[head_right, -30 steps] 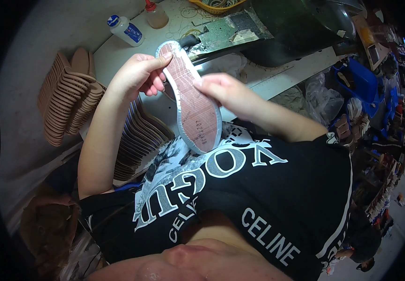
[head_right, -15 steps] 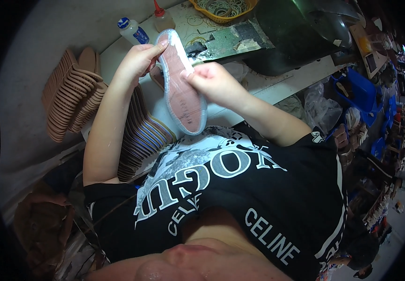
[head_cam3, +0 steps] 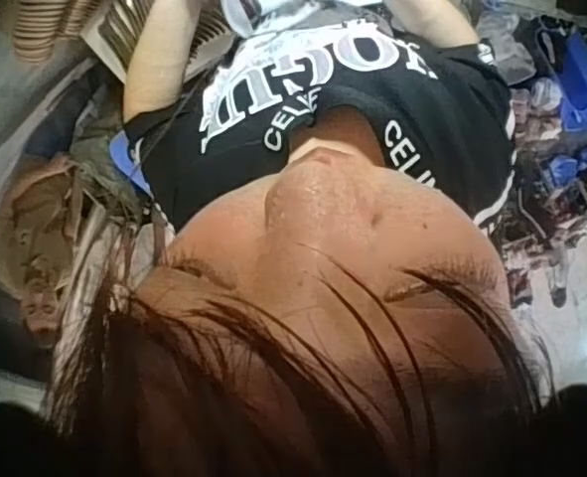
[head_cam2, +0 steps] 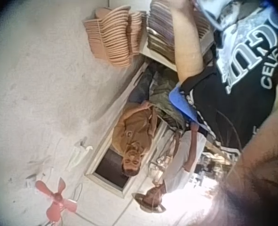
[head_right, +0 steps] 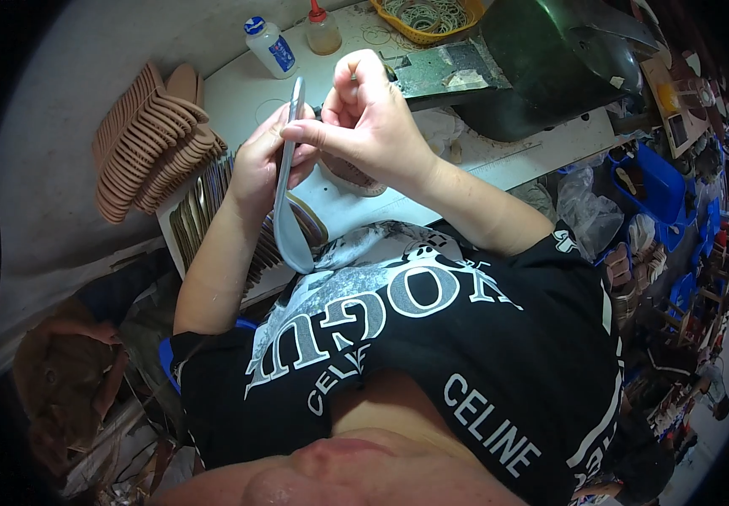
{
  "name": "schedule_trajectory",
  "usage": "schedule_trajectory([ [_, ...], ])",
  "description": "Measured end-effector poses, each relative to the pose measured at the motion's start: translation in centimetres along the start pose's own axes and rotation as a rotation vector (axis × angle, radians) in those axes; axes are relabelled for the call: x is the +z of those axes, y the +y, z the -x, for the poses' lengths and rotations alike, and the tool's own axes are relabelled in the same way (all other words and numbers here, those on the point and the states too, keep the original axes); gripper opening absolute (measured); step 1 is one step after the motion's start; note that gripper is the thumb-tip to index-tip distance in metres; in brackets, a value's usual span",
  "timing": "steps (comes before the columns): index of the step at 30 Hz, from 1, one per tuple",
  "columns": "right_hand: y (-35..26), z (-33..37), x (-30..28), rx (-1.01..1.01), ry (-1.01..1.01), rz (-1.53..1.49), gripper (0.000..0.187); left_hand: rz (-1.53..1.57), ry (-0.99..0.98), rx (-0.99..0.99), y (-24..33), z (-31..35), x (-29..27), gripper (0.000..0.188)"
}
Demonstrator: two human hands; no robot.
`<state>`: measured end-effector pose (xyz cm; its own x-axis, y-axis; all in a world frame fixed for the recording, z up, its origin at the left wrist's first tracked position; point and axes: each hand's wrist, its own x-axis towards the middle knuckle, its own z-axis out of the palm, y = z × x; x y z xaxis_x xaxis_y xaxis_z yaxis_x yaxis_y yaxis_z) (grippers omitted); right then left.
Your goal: The person is assembling and gluing components of shoe soles in a workshop.
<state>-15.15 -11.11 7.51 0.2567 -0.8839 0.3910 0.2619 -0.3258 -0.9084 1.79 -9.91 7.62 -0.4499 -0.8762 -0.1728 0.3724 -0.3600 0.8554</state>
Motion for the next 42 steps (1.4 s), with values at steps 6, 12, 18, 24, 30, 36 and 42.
schedule_trajectory([
  [6,-2.5,0.6,1.0,0.223,-0.037,-0.138,0.016,-0.055,-0.214,0.080,-1.4,2.6,0.3,0.038],
  [12,-3.1,2.8,1.2,0.249,-0.135,-0.297,0.019,0.097,-0.410,0.046,-1.6,4.3,-0.4,0.039],
  [18,-3.6,3.9,1.7,0.144,-0.178,-0.209,0.029,-0.033,-0.243,0.037,-1.3,5.6,1.0,0.039],
  [24,-4.0,4.0,1.1,0.140,-0.218,-0.212,0.033,-0.226,-0.114,0.085,-0.9,5.6,1.3,0.036],
  [30,-3.3,4.0,0.7,0.195,-0.204,-0.209,0.031,-0.682,-0.044,0.264,-0.8,4.9,0.9,0.033],
  [36,-0.4,3.5,0.6,0.211,-0.040,-0.287,0.030,-1.095,0.283,0.313,0.6,5.2,0.2,0.026],
  [42,-0.4,3.2,2.3,0.094,-0.057,-0.086,0.053,-1.033,0.544,0.295,1.0,6.3,0.1,0.026],
])
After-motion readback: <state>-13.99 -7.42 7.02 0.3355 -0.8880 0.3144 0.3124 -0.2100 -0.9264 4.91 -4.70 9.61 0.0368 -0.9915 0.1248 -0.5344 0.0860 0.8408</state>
